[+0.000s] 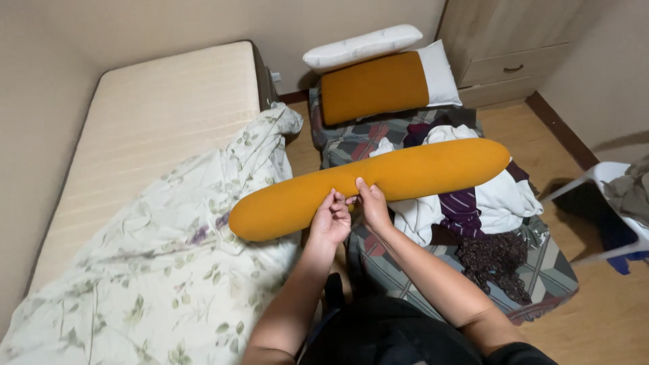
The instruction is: The person picks up a mustard-colored bolster pillow and places it on a stack of pillows on a nearby bed. Then, the person folds a floral-patterned duvet cover on the mattress, aligning the edges and tucking the fabric into itself to create a compact bundle.
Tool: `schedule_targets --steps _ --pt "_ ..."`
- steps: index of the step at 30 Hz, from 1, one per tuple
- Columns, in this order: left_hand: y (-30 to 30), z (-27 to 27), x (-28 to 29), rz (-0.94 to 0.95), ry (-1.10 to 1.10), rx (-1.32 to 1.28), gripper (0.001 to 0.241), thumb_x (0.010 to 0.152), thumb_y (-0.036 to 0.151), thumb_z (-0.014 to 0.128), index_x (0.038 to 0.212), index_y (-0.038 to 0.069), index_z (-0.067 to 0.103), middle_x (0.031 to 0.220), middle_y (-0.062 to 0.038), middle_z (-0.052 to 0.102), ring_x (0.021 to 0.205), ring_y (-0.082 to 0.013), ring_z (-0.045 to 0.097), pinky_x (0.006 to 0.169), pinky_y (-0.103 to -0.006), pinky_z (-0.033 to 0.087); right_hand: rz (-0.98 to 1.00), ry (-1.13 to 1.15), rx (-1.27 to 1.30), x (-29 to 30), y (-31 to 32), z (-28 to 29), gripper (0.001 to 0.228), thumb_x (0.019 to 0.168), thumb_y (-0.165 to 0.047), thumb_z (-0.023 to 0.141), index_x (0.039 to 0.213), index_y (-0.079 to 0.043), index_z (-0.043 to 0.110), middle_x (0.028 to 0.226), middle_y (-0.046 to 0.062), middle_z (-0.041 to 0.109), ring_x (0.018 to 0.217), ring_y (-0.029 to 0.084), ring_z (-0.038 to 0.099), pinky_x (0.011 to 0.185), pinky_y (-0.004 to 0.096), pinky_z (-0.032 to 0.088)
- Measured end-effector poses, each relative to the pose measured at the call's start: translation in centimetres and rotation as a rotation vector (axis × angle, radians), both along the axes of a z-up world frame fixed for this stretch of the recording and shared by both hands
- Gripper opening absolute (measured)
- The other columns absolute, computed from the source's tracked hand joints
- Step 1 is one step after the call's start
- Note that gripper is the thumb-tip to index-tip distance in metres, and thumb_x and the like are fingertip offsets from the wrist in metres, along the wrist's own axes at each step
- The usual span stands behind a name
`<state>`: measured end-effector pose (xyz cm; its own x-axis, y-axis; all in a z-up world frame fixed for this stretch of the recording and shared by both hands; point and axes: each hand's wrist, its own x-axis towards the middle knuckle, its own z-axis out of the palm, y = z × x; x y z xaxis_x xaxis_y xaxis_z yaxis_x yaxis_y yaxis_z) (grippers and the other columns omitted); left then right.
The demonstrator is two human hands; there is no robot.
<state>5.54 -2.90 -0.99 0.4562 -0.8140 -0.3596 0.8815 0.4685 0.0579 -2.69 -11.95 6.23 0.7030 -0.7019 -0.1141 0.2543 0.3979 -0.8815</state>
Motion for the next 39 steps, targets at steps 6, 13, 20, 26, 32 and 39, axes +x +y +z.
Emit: schedule_targets --steps 6,13,20,26,32,39 --pt "-2.1 2.5 6.5 -0.052 0.025 0.013 0.026 0.100 0.031 0.072 0.100 0.009 0.058 0.087 0.007 0.072 0.054 0.0023 0.056 0.045 -0.0105 0.046 -0.035 0.026 0.084 7.3 -1.5 1.8 0.033 0.101 -0.030 0.070 0.079 -0.011 0.055 0.065 0.005 0.065 0.062 0.018 0.070 0.065 0.028 0.054" --pt "-2.8 6.8 12.9 -0.108 0.142 -0.084 0.032 0.097 0.030 0.077 0.102 0.005 0.057 0.093 -0.002 0.073 0.057 -0.0040 0.061 0.048 -0.0142 0.050 -0.123 0.073 0.152 16.4 -5.2 -0.6 0.035 0.098 -0.036 0.073 0.088 -0.012 0.050 0.063 0.003 0.057 0.061 0.023 0.072 0.062 0.027 0.051" --pt "-5.1 11.5 15.7 -0.106 0.116 -0.127 0.040 0.094 0.032 0.080 0.104 0.004 0.053 0.089 -0.002 0.069 0.058 -0.0026 0.060 0.047 -0.0128 0.049 -0.148 0.076 0.097 20.3 -9.2 -1.3 0.037 0.096 -0.041 0.076 0.093 -0.013 0.052 0.064 0.007 0.060 0.060 0.023 0.071 0.057 0.028 0.048" --pt "-6.7 13.6 19.1 -0.103 -0.007 -0.080 0.042 0.094 0.032 0.079 0.106 0.003 0.052 0.088 0.002 0.067 0.059 -0.0005 0.059 0.046 -0.0103 0.046 -0.163 -0.029 0.053 23.8 -11.2 0.2 0.034 0.098 -0.035 0.075 0.091 -0.010 0.054 0.065 0.011 0.063 0.061 0.025 0.072 0.060 0.031 0.055" --pt "-9.6 13.8 25.5 -0.164 -0.078 -0.062 0.041 0.096 0.029 0.077 0.108 0.000 0.052 0.084 0.005 0.063 0.057 0.0031 0.056 0.043 -0.0072 0.043 -0.137 -0.126 0.009 28.0 -12.6 2.6 0.031 0.099 -0.030 0.074 0.082 -0.009 0.057 0.068 0.011 0.067 0.061 0.021 0.072 0.061 0.030 0.057" --pt "-15.5 12.2 31.8 -0.167 -0.063 -0.052 0.034 0.099 0.030 0.074 0.101 0.003 0.054 0.083 0.004 0.062 0.056 0.0000 0.060 0.042 -0.0080 0.047 -0.099 -0.011 -0.151 32.8 -17.7 2.7 0.038 0.100 -0.034 0.075 0.073 -0.012 0.058 0.063 0.002 0.062 0.058 0.012 0.065 0.057 0.022 0.050"
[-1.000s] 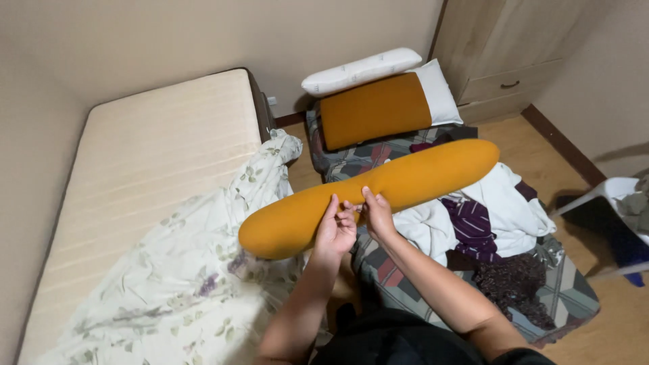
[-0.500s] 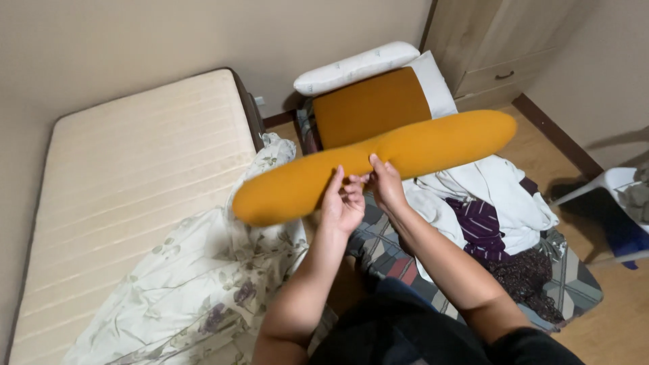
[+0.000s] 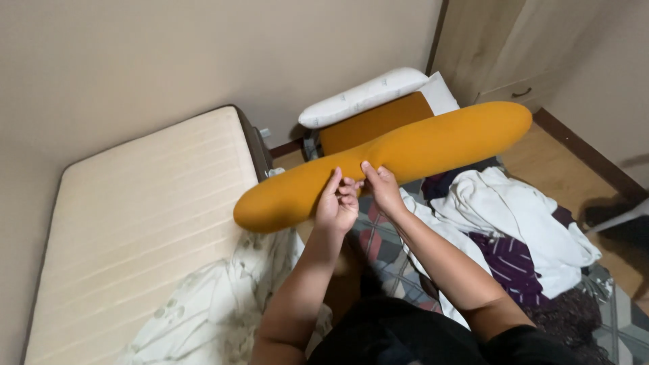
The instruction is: The person picks up a mustard-colored bolster pillow and places it on a stack of pillows on a nearby bed. Then, the person folds a floral-patterned duvet cover on the mattress, aligning the edges and tucking the fabric into itself to create a compact bundle.
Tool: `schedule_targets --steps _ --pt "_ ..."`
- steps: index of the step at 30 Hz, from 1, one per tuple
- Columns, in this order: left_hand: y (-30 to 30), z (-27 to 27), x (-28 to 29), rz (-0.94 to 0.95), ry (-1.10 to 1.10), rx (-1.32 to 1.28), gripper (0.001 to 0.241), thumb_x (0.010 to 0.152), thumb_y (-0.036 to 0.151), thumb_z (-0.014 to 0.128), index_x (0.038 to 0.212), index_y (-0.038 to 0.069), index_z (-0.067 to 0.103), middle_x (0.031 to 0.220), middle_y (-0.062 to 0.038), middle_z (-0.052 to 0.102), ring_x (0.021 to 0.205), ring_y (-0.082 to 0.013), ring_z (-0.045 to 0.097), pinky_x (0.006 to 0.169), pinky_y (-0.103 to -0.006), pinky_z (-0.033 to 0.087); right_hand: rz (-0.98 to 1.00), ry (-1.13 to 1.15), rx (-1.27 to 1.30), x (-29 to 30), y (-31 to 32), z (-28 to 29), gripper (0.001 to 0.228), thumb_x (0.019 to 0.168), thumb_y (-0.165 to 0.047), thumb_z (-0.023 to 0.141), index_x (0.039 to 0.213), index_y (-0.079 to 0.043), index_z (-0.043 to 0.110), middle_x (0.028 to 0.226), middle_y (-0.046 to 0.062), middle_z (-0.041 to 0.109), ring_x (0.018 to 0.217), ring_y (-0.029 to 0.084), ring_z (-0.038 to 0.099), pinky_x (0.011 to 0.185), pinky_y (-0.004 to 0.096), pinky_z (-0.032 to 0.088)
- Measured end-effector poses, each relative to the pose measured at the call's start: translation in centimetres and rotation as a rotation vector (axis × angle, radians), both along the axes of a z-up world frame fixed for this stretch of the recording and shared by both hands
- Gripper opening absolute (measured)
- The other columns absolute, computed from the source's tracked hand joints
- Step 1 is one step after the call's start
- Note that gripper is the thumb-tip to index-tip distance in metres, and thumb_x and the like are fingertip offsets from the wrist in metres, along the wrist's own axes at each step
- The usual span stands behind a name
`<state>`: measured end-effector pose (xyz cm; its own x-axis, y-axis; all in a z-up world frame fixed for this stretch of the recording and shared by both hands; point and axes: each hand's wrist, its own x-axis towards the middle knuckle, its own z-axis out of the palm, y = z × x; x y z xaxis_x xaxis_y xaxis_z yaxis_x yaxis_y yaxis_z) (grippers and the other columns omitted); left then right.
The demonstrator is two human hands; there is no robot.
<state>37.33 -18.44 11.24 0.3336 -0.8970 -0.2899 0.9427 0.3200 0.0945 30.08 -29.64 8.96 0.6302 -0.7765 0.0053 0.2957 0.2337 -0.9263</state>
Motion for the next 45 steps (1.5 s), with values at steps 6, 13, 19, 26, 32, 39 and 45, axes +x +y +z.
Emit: schedule_targets --steps 6,13,19,26,32,39,45 --pt "-6.7 -3.0 7.2 0.030 0.104 0.076 0.035 0.099 0.034 0.073 0.101 0.005 0.053 0.090 -0.001 0.070 0.069 -0.0057 0.070 0.046 -0.0092 0.051 0.039 0.036 -0.040 6.6 -6.6 -2.7 0.039 0.101 -0.034 0.072 0.071 -0.014 0.056 0.062 0.000 0.063 0.056 0.007 0.061 0.053 0.018 0.042" --pt "-11.8 -0.7 12.6 0.057 0.104 0.061 0.034 0.100 0.027 0.071 0.116 0.001 0.057 0.125 -0.012 0.070 0.103 -0.0268 0.076 0.058 -0.0167 0.060 0.020 0.012 -0.091 12.7 -12.4 -1.5 0.043 0.102 -0.031 0.070 0.067 -0.016 0.049 0.053 -0.005 0.047 0.045 0.003 0.043 0.043 0.018 0.030" --pt "-17.2 -1.1 17.0 0.019 -0.004 0.106 0.031 0.102 0.028 0.067 0.121 0.003 0.059 0.134 -0.008 0.069 0.110 -0.0234 0.074 0.047 -0.0066 0.050 0.029 -0.012 -0.094 17.0 -16.8 -0.2 0.042 0.103 -0.030 0.068 0.066 -0.017 0.051 0.053 -0.007 0.041 0.048 0.001 0.038 0.047 0.018 0.025" --pt "-23.1 -1.7 22.1 -0.002 -0.139 0.109 0.025 0.107 0.029 0.054 0.123 0.011 0.062 0.140 0.003 0.066 0.117 -0.0138 0.070 0.040 -0.0030 0.032 0.002 -0.044 -0.157 22.7 -23.6 -1.4 0.041 0.104 -0.030 0.068 0.068 -0.017 0.053 0.053 -0.009 0.042 0.047 0.001 0.036 0.045 0.017 0.026" --pt "-29.5 -1.4 28.3 -0.038 -0.199 0.057 0.029 0.108 0.030 0.051 0.126 0.010 0.064 0.143 0.001 0.064 0.123 -0.0125 0.067 0.038 -0.0043 0.026 -0.022 -0.084 -0.128 28.6 -29.1 0.8 0.044 0.103 -0.026 0.069 0.064 -0.018 0.049 0.049 -0.010 0.039 0.043 0.000 0.034 0.041 0.016 0.025" --pt "-36.2 -2.8 34.1 -0.071 -0.245 0.035 0.032 0.110 0.031 0.049 0.128 0.010 0.064 0.145 0.000 0.063 0.124 -0.0129 0.066 0.036 -0.0062 0.025 -0.078 -0.175 -0.017 34.3 -34.0 1.2 0.049 0.101 -0.023 0.072 0.062 -0.016 0.043 0.045 -0.004 0.038 0.039 0.003 0.034 0.040 0.018 0.025" --pt "-41.6 -5.2 39.0 -0.031 -0.242 0.011 0.030 0.109 0.029 0.051 0.126 0.010 0.065 0.143 -0.001 0.064 0.122 -0.0116 0.067 0.035 -0.0070 0.022 -0.129 -0.108 -0.024 40.0 -40.5 -2.1 0.043 0.098 -0.021 0.071 0.063 -0.017 0.047 0.046 -0.002 0.047 0.041 0.003 0.040 0.040 0.018 0.027"
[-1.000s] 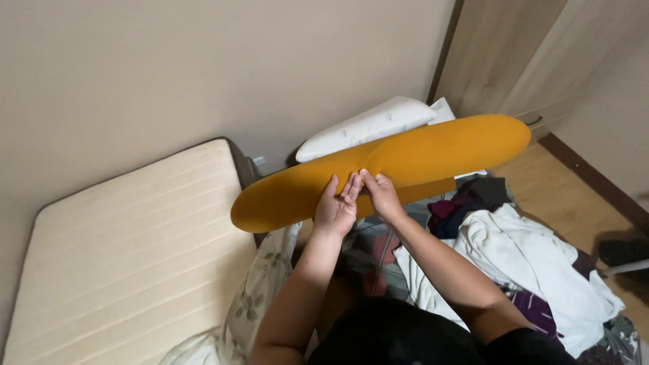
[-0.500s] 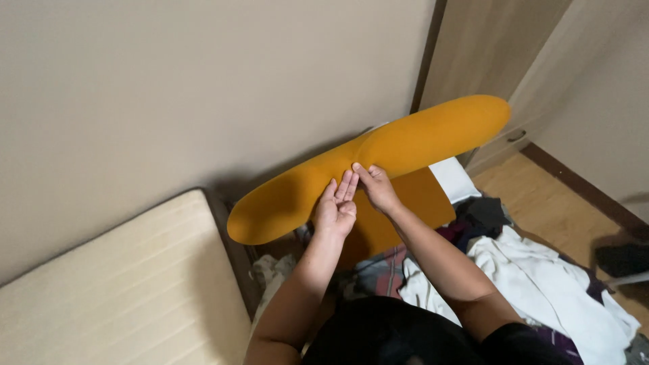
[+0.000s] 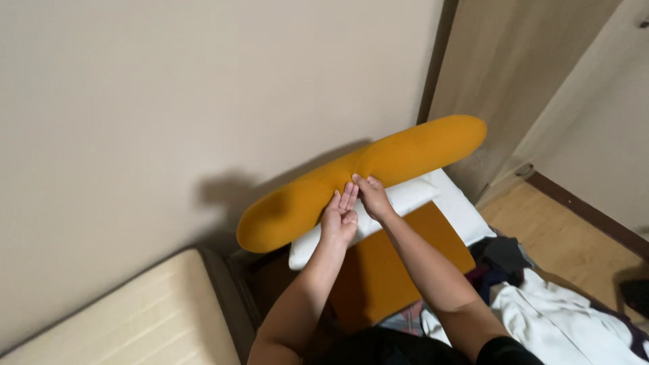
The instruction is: The person picks up a mustard-colored bolster pillow and places it on a stack of pillows on a nearby bed. Then, the person folds a floral-patterned duvet cover on the mattress, aligning the edges and tucking the fabric into itself to create a compact bundle.
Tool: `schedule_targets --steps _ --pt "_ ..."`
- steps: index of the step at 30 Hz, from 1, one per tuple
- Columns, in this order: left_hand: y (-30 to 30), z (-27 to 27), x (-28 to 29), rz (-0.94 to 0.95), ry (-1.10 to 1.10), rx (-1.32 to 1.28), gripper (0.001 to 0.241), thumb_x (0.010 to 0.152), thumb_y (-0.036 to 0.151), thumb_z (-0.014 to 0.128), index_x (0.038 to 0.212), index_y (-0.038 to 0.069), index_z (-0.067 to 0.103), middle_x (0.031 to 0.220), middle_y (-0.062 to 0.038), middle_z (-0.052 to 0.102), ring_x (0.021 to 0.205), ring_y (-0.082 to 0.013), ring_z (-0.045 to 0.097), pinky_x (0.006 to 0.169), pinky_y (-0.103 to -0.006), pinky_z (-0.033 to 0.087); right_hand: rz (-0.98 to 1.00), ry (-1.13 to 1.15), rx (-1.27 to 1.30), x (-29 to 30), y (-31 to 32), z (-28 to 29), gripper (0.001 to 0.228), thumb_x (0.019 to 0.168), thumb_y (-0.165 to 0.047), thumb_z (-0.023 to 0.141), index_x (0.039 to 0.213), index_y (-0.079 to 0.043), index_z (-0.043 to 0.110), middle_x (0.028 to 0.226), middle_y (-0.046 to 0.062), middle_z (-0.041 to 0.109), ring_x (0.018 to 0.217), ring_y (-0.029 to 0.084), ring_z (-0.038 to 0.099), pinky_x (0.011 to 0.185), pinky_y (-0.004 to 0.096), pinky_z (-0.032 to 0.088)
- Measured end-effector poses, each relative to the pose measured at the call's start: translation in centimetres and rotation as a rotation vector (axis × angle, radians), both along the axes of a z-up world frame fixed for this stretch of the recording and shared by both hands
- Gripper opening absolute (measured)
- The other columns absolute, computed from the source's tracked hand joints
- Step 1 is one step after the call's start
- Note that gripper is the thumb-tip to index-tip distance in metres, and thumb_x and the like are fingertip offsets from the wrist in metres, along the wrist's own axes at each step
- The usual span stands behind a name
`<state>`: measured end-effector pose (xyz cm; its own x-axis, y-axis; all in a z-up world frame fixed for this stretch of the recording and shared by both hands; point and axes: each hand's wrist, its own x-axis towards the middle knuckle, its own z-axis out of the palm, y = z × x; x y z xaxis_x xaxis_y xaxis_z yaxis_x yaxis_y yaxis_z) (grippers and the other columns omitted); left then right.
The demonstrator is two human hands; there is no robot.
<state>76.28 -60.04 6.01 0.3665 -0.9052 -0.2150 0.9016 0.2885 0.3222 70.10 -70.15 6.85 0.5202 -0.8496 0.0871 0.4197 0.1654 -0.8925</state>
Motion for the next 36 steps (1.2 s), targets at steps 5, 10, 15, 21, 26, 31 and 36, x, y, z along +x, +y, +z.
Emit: schedule_targets --steps 5,10,15,21,26,31,36 --pt "-3.7 -5.2 2.3 -0.005 0.022 -0.002 0.029 0.109 0.030 0.052 0.124 0.009 0.065 0.144 0.000 0.064 0.120 -0.0116 0.068 0.035 -0.0073 0.023 -0.051 0.125 -0.044 1.6 -3.6 -4.0 0.041 0.097 -0.028 0.073 0.065 -0.014 0.050 0.052 0.001 0.050 0.049 0.008 0.045 0.046 0.023 0.033" --pt "-7.1 -15.4 2.5 -0.072 0.080 0.031 0.029 0.107 0.035 0.055 0.118 0.012 0.068 0.137 0.003 0.069 0.115 -0.0117 0.070 0.033 -0.0089 0.023 -0.050 0.212 0.062 0.7 -6.0 -10.3 0.042 0.096 -0.027 0.074 0.064 -0.014 0.050 0.050 -0.001 0.046 0.045 0.008 0.040 0.046 0.022 0.032" --pt "-6.8 -26.0 0.5 -0.232 0.044 0.143 0.030 0.105 0.042 0.055 0.115 0.017 0.068 0.129 0.007 0.073 0.113 -0.0096 0.071 0.033 -0.0086 0.026 -0.039 0.563 -0.054 -3.9 -5.7 -18.8 0.056 0.096 -0.054 0.071 0.060 -0.012 0.059 0.051 0.005 0.053 0.052 0.014 0.047 0.054 0.027 0.036" --pt "-4.9 -28.1 -2.2 -0.353 0.047 0.253 0.032 0.102 0.047 0.056 0.106 0.018 0.068 0.113 0.013 0.077 0.100 -0.0046 0.074 0.035 -0.0080 0.026 0.006 0.714 0.138 -6.5 -4.6 -21.6 0.054 0.095 -0.053 0.069 0.067 -0.007 0.063 0.056 0.009 0.061 0.065 0.019 0.068 0.062 0.031 0.057" --pt "-5.7 -26.5 -2.5 -0.340 0.103 0.314 0.034 0.101 0.049 0.059 0.105 0.017 0.066 0.110 0.011 0.077 0.096 -0.0052 0.075 0.037 -0.0090 0.028 -0.030 0.766 0.197 -5.9 -6.0 -24.3 0.051 0.094 -0.057 0.068 0.082 -0.008 0.067 0.063 0.009 0.069 0.068 0.021 0.072 0.064 0.039 0.061" --pt "-6.3 -23.1 -0.5 -0.256 0.149 0.359 0.036 0.097 0.051 0.068 0.104 0.016 0.064 0.108 0.008 0.075 0.092 -0.0083 0.076 0.038 -0.0112 0.030 -0.094 0.723 0.153 -2.8 -7.1 -22.8 0.052 0.094 -0.053 0.070 0.069 -0.007 0.066 0.056 0.010 0.063 0.060 0.020 0.069 0.056 0.034 0.059" --pt "-6.6 -23.6 1.1 -0.314 0.157 0.427 0.050 0.093 0.055 0.073 0.107 0.010 0.058 0.101 0.004 0.074 0.083 -0.0124 0.077 0.039 -0.0127 0.032 -0.092 0.886 0.062 -1.4 -7.1 -20.9 0.055 0.094 -0.057 0.066 0.077 -0.005 0.071 0.066 0.014 0.071 0.073 0.025 0.075 0.062 0.037 0.063"
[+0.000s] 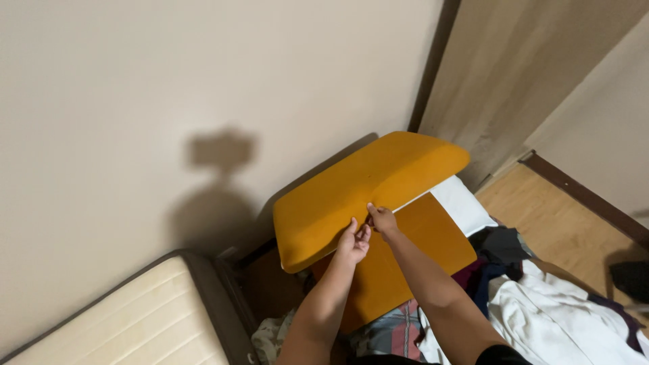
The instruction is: The person picks up a mustard-colored bolster pillow and places it on a stack of pillows on a nearby bed. Then, the person folds a floral-patterned duvet cover on the mattress, aligning the edges and tucking the fabric into itself to create a compact bundle.
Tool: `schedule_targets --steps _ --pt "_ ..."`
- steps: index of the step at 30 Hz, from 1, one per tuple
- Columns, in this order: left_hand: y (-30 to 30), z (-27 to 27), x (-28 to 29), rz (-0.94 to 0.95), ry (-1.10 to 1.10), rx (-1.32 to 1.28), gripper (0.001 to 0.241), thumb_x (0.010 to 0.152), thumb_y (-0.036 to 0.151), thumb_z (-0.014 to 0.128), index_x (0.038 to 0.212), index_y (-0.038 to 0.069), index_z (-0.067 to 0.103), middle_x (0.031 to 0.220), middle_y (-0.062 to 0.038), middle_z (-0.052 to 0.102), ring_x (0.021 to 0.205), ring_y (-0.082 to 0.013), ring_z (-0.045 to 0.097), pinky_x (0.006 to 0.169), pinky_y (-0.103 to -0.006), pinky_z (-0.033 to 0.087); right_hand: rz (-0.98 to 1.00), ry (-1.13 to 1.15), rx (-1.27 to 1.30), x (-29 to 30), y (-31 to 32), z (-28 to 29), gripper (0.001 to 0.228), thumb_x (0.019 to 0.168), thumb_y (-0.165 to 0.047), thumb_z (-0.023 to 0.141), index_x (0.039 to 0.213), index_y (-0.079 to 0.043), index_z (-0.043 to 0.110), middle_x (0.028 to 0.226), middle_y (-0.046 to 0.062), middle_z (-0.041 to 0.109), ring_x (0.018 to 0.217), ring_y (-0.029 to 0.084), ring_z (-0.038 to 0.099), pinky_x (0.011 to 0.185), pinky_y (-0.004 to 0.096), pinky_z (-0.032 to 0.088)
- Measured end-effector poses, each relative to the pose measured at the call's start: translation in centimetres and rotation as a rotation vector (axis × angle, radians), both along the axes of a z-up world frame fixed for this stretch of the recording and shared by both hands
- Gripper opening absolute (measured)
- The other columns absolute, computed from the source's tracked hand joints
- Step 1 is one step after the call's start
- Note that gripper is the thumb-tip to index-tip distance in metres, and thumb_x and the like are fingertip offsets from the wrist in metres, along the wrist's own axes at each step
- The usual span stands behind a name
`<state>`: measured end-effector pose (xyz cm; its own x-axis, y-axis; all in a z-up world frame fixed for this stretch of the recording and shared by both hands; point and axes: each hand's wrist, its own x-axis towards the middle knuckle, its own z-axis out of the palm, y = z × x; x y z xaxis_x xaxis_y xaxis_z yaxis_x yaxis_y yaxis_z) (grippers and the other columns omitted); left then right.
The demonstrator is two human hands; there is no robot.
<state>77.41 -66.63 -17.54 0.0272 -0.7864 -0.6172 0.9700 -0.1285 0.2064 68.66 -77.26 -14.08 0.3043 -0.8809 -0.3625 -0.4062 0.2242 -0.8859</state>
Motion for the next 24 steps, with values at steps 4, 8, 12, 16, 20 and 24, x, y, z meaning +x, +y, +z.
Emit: schedule_targets --steps 4,8,12,16,20,24 --pt "1.0 3.9 0.8 0.019 -0.012 0.029 0.056 0.090 0.059 0.075 0.104 0.010 0.052 0.095 0.002 0.073 0.080 -0.0143 0.077 0.040 -0.0133 0.033 0.123 0.083 -0.154 0.9 1.8 6.0 0.062 0.099 -0.061 0.058 0.082 -0.002 0.071 0.081 0.023 0.072 0.101 0.043 0.070 0.092 0.053 0.055" --pt "0.8 4.4 2.3 0.064 0.034 0.011 0.060 0.088 0.060 0.077 0.107 0.009 0.054 0.096 0.003 0.072 0.079 -0.0139 0.076 0.040 -0.0135 0.034 0.236 0.139 -0.282 2.6 -0.3 3.8 0.065 0.101 -0.063 0.054 0.082 -0.002 0.066 0.085 0.023 0.072 0.104 0.045 0.068 0.095 0.053 0.051" --pt "0.4 3.8 2.5 0.048 0.049 0.037 0.060 0.088 0.059 0.079 0.106 0.008 0.053 0.096 0.001 0.073 0.079 -0.0151 0.076 0.041 -0.0144 0.036 0.242 0.198 -0.242 2.5 -1.6 1.9 0.066 0.099 -0.069 0.051 0.080 -0.007 0.067 0.072 0.012 0.074 0.098 0.036 0.072 0.092 0.047 0.054" --pt "1.4 6.4 1.7 0.028 0.038 0.060 0.062 0.086 0.060 0.081 0.106 0.009 0.052 0.095 0.000 0.074 0.078 -0.0162 0.076 0.044 -0.0148 0.038 0.167 0.213 -0.124 1.7 0.3 5.8 0.062 0.098 -0.069 0.052 0.079 -0.013 0.070 0.064 0.005 0.073 0.088 0.026 0.075 0.085 0.042 0.056" --pt "2.0 6.1 1.8 0.003 -0.020 0.035 0.047 0.090 0.048 0.080 0.105 0.011 0.055 0.097 0.001 0.074 0.080 -0.0165 0.076 0.048 -0.0174 0.044 0.034 0.088 0.035 1.1 -0.9 4.0 0.061 0.097 -0.067 0.055 0.091 -0.010 0.074 0.067 0.010 0.071 0.067 0.023 0.074 0.063 0.033 0.061" --pt "1.8 1.8 3.2 0.034 -0.056 0.013 0.031 0.093 0.032 0.077 0.104 0.010 0.057 0.099 -0.001 0.075 0.081 -0.0183 0.077 0.050 -0.0211 0.051 -0.021 -0.089 0.091 1.3 -0.8 5.1 0.059 0.100 -0.055 0.062 0.118 0.002 0.063 0.086 0.017 0.070 0.074 0.026 0.074 0.068 0.039 0.063"
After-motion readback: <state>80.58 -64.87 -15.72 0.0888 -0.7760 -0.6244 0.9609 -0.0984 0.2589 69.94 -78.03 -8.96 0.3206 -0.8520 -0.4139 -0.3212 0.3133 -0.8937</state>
